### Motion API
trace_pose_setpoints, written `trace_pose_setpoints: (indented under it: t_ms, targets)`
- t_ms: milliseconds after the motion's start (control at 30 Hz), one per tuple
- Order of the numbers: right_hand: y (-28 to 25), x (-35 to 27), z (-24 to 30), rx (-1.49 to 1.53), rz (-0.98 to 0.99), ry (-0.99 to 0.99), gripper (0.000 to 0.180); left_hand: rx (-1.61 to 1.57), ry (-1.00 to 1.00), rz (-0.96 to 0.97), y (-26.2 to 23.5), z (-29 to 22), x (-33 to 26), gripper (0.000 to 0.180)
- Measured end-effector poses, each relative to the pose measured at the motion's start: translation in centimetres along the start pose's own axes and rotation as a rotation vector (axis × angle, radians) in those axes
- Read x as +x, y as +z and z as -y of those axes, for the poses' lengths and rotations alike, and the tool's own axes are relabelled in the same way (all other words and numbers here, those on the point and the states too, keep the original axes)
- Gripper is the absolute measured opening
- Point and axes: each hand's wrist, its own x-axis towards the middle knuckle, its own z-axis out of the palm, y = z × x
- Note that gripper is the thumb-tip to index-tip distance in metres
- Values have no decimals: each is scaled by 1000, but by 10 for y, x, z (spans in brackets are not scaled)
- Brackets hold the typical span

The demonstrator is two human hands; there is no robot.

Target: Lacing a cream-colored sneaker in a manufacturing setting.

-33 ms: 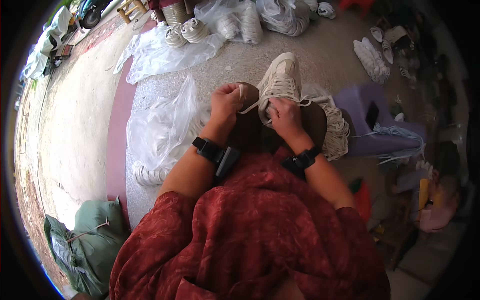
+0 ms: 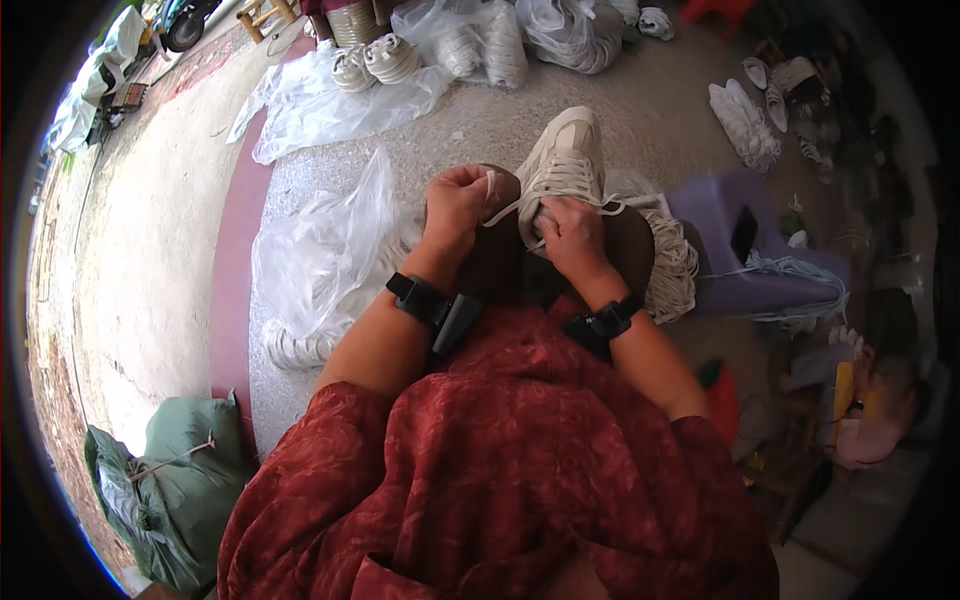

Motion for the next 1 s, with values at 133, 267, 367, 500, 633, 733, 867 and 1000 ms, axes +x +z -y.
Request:
trace_pose_setpoints:
  t_ms: [133,267,367,500,633,733,867,1000]
  targets:
    - [5,0,-2,38,-3,29,23,48,-12,106,12,1,-1,2]
    - [4,-1,-2,11,-2,35,24,80,-20,148,11,24,10,8]
    - [0,0,1,60,41,88,25,171,25,154,12,30,14,8]
    - [-4,3,3,42,95,150,25,500,173,46,15,34,22,6]
    - [-3,2,-1,52,92,136,23,868,415,117,21,17,13,10]
    - [-2,7,-4,98,68,143,21,967,553,170,25,16,23,11]
    - [4,4,-8,50,27,163,20,846,500,49,29,19,20,8]
    - [6,6,-4,4,51,207,17,940,433,-68,26,18,14,8]
